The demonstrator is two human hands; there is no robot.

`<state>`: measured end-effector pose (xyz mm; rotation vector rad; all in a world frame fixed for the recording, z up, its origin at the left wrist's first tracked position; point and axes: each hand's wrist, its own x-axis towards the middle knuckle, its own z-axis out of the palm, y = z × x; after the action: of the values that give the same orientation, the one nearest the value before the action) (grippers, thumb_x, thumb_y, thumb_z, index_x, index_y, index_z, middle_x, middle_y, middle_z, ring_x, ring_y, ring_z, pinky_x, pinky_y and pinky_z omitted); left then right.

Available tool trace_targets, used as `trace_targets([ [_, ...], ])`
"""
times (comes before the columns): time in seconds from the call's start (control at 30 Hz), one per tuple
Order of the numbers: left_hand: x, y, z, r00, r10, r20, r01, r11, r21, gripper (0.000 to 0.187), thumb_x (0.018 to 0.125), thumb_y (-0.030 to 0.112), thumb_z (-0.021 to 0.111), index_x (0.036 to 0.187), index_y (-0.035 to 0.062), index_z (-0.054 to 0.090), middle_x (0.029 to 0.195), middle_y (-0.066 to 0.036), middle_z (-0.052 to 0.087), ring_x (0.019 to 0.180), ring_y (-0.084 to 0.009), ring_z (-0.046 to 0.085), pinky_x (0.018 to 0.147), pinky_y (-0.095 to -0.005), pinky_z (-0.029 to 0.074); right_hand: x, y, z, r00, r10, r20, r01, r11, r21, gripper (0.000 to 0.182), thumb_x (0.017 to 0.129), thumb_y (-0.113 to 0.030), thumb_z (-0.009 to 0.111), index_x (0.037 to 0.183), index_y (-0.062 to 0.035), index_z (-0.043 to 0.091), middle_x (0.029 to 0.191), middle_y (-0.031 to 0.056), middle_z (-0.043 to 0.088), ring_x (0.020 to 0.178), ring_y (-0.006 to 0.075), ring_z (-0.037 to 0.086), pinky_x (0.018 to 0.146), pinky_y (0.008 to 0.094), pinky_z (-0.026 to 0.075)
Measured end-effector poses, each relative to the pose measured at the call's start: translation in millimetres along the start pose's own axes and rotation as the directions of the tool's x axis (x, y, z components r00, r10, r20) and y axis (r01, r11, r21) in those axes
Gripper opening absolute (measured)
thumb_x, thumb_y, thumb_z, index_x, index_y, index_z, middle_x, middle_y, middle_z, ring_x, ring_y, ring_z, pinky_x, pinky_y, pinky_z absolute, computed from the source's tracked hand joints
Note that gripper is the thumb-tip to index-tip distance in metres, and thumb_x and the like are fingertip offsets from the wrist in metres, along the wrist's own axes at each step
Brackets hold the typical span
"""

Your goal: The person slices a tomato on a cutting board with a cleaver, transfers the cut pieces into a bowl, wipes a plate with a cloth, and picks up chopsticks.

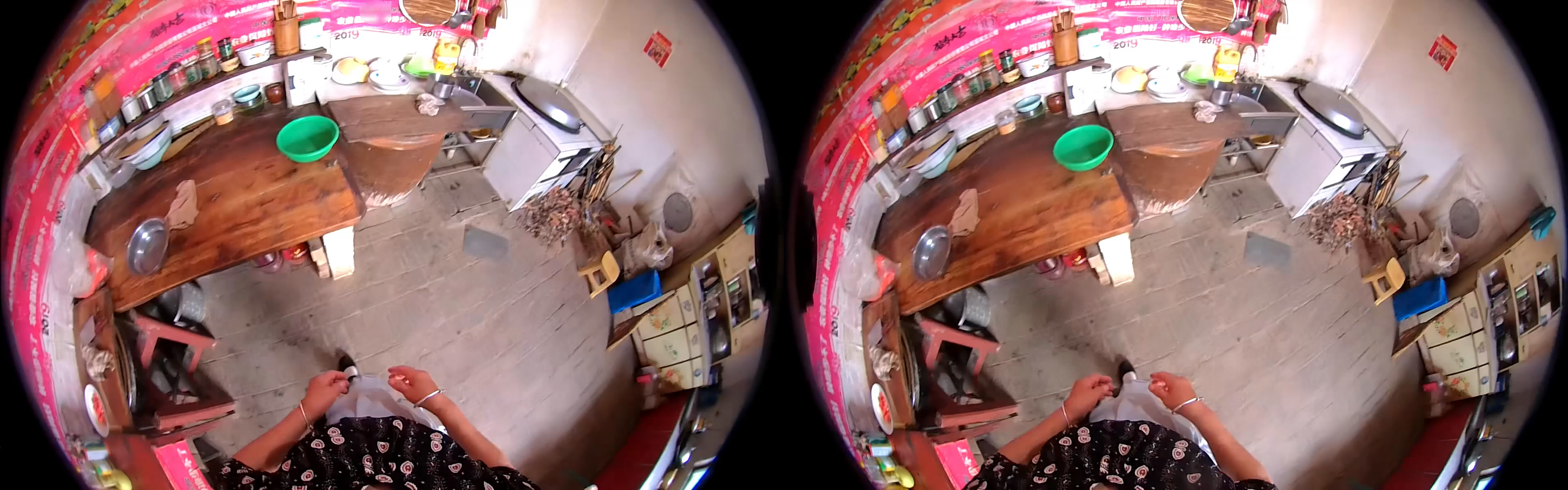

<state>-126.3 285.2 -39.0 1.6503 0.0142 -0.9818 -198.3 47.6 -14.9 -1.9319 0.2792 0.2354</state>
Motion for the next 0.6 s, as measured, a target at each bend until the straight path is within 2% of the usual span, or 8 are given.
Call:
trace_targets([
  [0.1,54.4,44.6,-11.7,0.997,0.073,0.031,-0.07,0.993,-0.092,0.028,0.087,0.005,0.052,0.113,-0.0044,0.054,0.1,-0.012,0.063,0.089,-0.016,0.061,0.075,-0.0272,0.051,30.7,-6.0,-23.5,0.996,0.079,-0.028,-0.079,0.997,0.014,0.033,0.084,-0.024,0.064,0.111,-0.0038,0.06,0.092,0.0119,0.067,0.081,0.0178,0.065,0.073,0.0293,0.052],
  [0.13,70.9,55.0,-15.0,0.993,0.114,-0.001,-0.114,0.99,-0.086,0.025,0.085,0.009,0.054,0.107,-0.0039,0.058,0.089,-0.008,0.066,0.082,-0.0129,0.062,0.071,-0.0255,0.05,41.7,-8.4,-31.4,0.992,0.118,-0.044,-0.117,0.993,0.021,0.033,0.085,-0.023,0.064,0.111,-0.0044,0.06,0.093,0.011,0.067,0.082,0.0166,0.065,0.073,0.029,0.052],
  [0.23,115.9,99.4,-22.9,0.987,0.147,0.066,-0.144,0.989,-0.046,0.026,0.086,0.009,0.054,0.108,-0.0036,0.057,0.091,-0.008,0.065,0.081,-0.0127,0.062,0.07,-0.0255,0.05,70.3,-6.8,-56.8,0.979,0.168,-0.114,-0.163,0.986,0.046,0.032,0.085,-0.023,0.064,0.111,-0.0051,0.06,0.094,0.0101,0.067,0.083,0.0156,0.065,0.074,0.0287,0.051],
  [0.33,163.6,132.1,-24.6,0.976,0.204,0.071,-0.202,0.979,-0.042,0.026,0.086,0.009,0.053,0.109,-0.0031,0.056,0.093,-0.009,0.065,0.08,-0.0135,0.062,0.07,-0.0263,0.05,101.2,-6.5,-86.3,0.97,0.192,-0.148,-0.188,0.981,0.042,0.032,0.085,-0.024,0.064,0.111,-0.005,0.06,0.093,0.0105,0.067,0.083,0.016,0.065,0.075,0.0286,0.051],
  [0.43,206.4,161.3,-19.6,0.982,0.179,0.053,-0.172,0.978,-0.118,0.027,0.086,0.009,0.053,0.111,-0.0027,0.056,0.094,-0.01,0.065,0.081,-0.015,0.062,0.07,-0.0271,0.05,136.6,9.2,-118.2,0.971,0.171,-0.167,-0.169,0.985,0.026,0.032,0.085,-0.024,0.063,0.111,-0.0056,0.06,0.093,0.0106,0.067,0.082,0.0164,0.065,0.075,0.0287,0.051],
  [0.47,218.8,173.5,-17.0,0.984,0.171,0.054,-0.163,0.978,-0.129,0.025,0.087,0.008,0.052,0.109,-0.0022,0.055,0.097,-0.013,0.063,0.084,-0.0184,0.063,0.074,-0.0286,0.051,152.5,13.5,-131.4,0.973,0.165,-0.162,-0.164,0.986,0.018,0.032,0.085,-0.025,0.063,0.111,-0.0058,0.061,0.093,0.0106,0.067,0.082,0.0165,0.065,0.075,0.0288,0.051],
  [0.6,266.1,209.6,-7.0,0.994,0.108,-0.005,-0.108,0.986,-0.13,0.027,0.086,0.01,0.052,0.109,-0.0031,0.054,0.095,-0.014,0.063,0.082,-0.0194,0.063,0.071,-0.0295,0.052,216.4,19.1,-185.7,0.976,0.145,-0.161,-0.153,0.987,-0.038,0.032,0.085,-0.025,0.062,0.11,-0.0049,0.061,0.093,0.0114,0.067,0.082,0.0178,0.065,0.076,0.0294,0.051],
])
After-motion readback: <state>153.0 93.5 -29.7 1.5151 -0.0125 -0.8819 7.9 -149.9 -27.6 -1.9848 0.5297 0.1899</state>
